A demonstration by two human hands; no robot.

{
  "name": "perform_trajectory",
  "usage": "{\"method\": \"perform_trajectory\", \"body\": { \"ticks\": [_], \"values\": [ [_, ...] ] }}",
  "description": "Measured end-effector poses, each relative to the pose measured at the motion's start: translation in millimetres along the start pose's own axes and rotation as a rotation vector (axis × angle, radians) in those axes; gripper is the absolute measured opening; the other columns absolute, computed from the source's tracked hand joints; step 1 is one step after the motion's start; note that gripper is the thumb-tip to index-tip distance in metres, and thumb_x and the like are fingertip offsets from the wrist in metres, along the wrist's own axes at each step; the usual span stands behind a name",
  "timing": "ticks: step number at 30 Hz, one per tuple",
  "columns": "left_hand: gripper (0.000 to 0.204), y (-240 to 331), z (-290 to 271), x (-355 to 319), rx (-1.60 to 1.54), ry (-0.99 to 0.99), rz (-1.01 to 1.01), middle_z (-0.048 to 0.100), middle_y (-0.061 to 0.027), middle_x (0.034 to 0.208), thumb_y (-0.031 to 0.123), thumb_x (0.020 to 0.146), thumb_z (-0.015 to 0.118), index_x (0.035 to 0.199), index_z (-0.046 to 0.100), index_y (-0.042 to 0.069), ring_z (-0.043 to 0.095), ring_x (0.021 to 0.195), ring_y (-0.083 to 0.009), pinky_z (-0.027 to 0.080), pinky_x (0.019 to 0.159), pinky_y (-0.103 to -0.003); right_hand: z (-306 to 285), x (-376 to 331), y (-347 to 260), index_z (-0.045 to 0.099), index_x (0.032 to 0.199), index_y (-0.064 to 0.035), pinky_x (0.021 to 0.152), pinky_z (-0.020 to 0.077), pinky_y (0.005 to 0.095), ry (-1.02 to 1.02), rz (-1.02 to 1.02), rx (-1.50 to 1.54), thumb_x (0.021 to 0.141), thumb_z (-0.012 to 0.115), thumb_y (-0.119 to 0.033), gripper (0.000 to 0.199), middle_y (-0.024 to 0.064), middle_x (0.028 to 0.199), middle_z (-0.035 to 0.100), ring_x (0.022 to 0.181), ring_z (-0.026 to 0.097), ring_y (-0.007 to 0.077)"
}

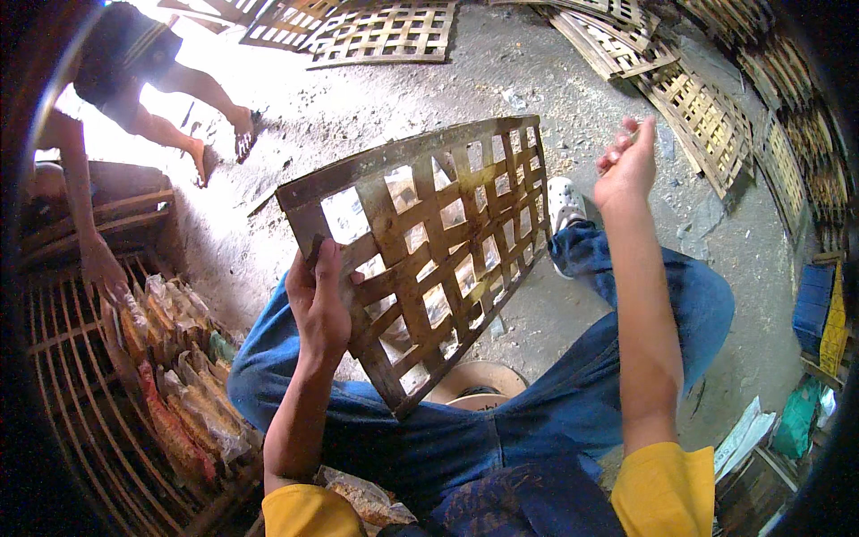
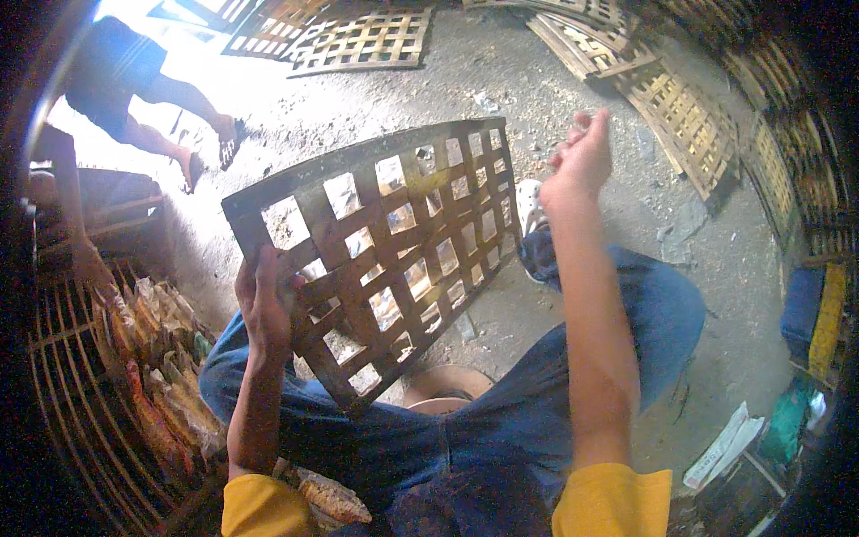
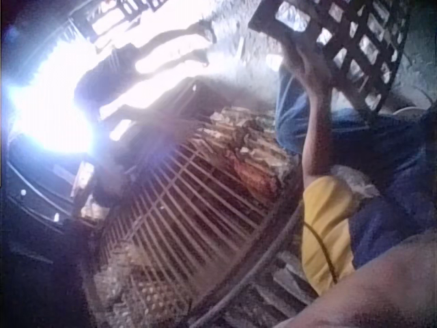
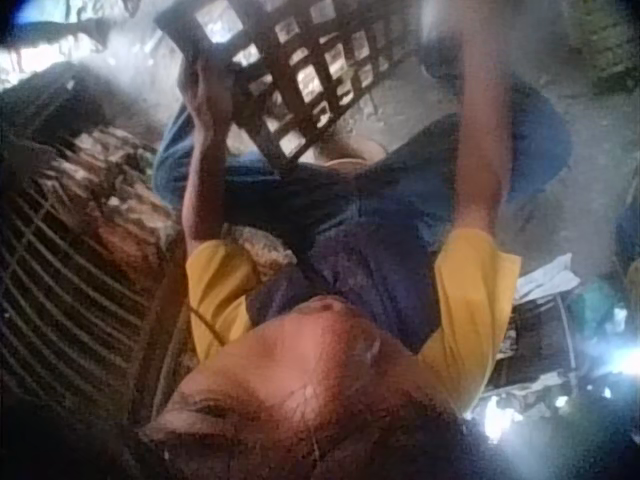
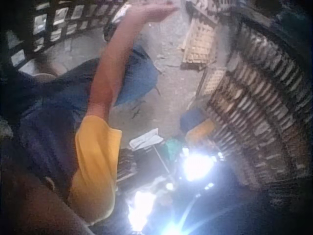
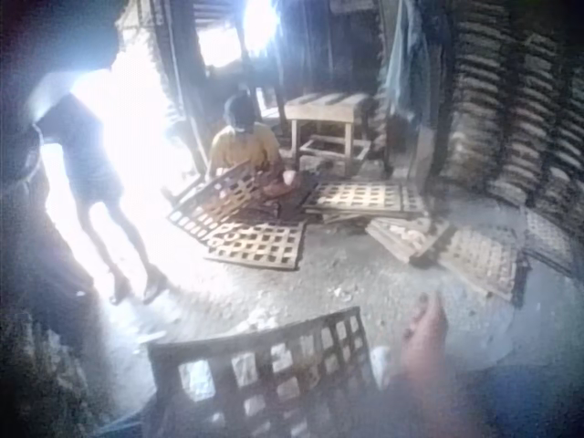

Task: The person sits on the floor and assembles a wooden lattice panel by hand, inserting thin wooden strips into slots and adjusting them to fit. The person repeatedly turns the panel and continues inserting strips throughout the clip.

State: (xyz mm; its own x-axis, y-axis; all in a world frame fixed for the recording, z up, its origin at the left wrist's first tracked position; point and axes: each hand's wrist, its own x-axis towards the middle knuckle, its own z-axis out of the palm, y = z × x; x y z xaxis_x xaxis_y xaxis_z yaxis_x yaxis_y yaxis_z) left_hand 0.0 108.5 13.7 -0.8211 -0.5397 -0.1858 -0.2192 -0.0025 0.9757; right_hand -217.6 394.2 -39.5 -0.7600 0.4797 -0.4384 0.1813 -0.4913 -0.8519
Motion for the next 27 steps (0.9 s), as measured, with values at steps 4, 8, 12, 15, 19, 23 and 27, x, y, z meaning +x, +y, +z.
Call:
{"method": "perform_trajectory", "body": {
  "ticks": [4,8,12,15,19,23,27],
  "values": [
    [0.019,1.9,3.3,-0.7,-0.037,0.005,0.016,0.055,0.0017,0.085,0.024,0.100,0.054,0.099,0.058,0.006,0.053,0.074,-0.0066,0.049,0.064,-0.026,6.4,-6.3,-33.2,0.057,0.108,-0.0139,0.058,0.0317,0.0265,0.117,-0.069,0.072,0.094,0.055,-0.040,0.030,-0.0030,0.080,0.041,0.059,0.034,0.0087],
    [0.020,0.7,1.1,-0.5,-0.023,-0.010,0.019,0.055,0.0012,0.086,0.024,0.100,0.054,0.100,0.059,0.005,0.053,0.074,-0.0063,0.049,0.063,-0.026,4.7,-14.8,-48.0,0.056,0.116,-0.0129,0.060,0.0313,0.0271,0.045,-0.088,0.100,0.096,0.052,-0.039,0.033,-0.0035,0.074,0.036,0.058,0.031,0.0088],
    [0.021,-0.6,0.4,1.1,0.001,-0.032,0.059,0.056,0.0014,0.086,0.025,0.100,0.053,0.100,0.059,0.005,0.052,0.075,-0.0059,0.049,0.063,-0.026,0.4,-16.3,-54.2,0.054,0.117,-0.0103,0.060,0.0309,0.0272,-0.013,-0.120,0.211,0.097,0.047,-0.041,0.037,-0.0036,0.072,0.034,0.058,0.031,0.0084],
    [0.020,2.2,2.4,-0.5,0.009,-0.020,0.050,0.055,0.0020,0.085,0.025,0.100,0.053,0.100,0.059,0.005,0.052,0.076,-0.0057,0.049,0.064,-0.026,-3.3,-9.3,-59.3,0.054,0.116,-0.0105,0.060,0.0319,0.0281,0.034,-0.128,0.218,0.098,0.045,-0.041,0.037,-0.0029,0.074,0.036,0.060,0.034,0.0086],
    [0.020,4.2,4.4,-1.3,-0.005,-0.006,0.037,0.054,0.0027,0.085,0.025,0.101,0.053,0.100,0.059,0.006,0.050,0.075,-0.0055,0.049,0.065,-0.026,-7.2,6.7,-55.9,0.053,0.116,-0.0110,0.059,0.0338,0.0300,0.124,-0.182,0.178,0.097,0.047,-0.040,0.035,-0.0018,0.076,0.038,0.063,0.039,0.0099],
    [0.020,0.2,0.9,-1.9,0.011,-0.020,0.040,0.054,0.0032,0.086,0.025,0.101,0.053,0.101,0.059,0.006,0.050,0.074,-0.0054,0.048,0.065,-0.025,-9.8,14.1,-50.7,0.054,0.116,-0.0107,0.059,0.0354,0.0304,0.100,-0.178,0.125,0.096,0.052,-0.036,0.032,-0.0012,0.082,0.045,0.066,0.042,0.0110],
    [0.022,-0.9,0.5,-2.1,0.018,-0.013,0.045,0.055,0.0031,0.087,0.026,0.100,0.054,0.101,0.060,0.005,0.051,0.076,-0.0054,0.048,0.065,-0.025,-4.5,9.3,-51.2,0.055,0.115,-0.0088,0.060,0.0369,0.0303,0.074,-0.139,0.036,0.094,0.056,-0.032,0.031,0.0004,0.090,0.051,0.070,0.043,0.0116]
  ]
}}
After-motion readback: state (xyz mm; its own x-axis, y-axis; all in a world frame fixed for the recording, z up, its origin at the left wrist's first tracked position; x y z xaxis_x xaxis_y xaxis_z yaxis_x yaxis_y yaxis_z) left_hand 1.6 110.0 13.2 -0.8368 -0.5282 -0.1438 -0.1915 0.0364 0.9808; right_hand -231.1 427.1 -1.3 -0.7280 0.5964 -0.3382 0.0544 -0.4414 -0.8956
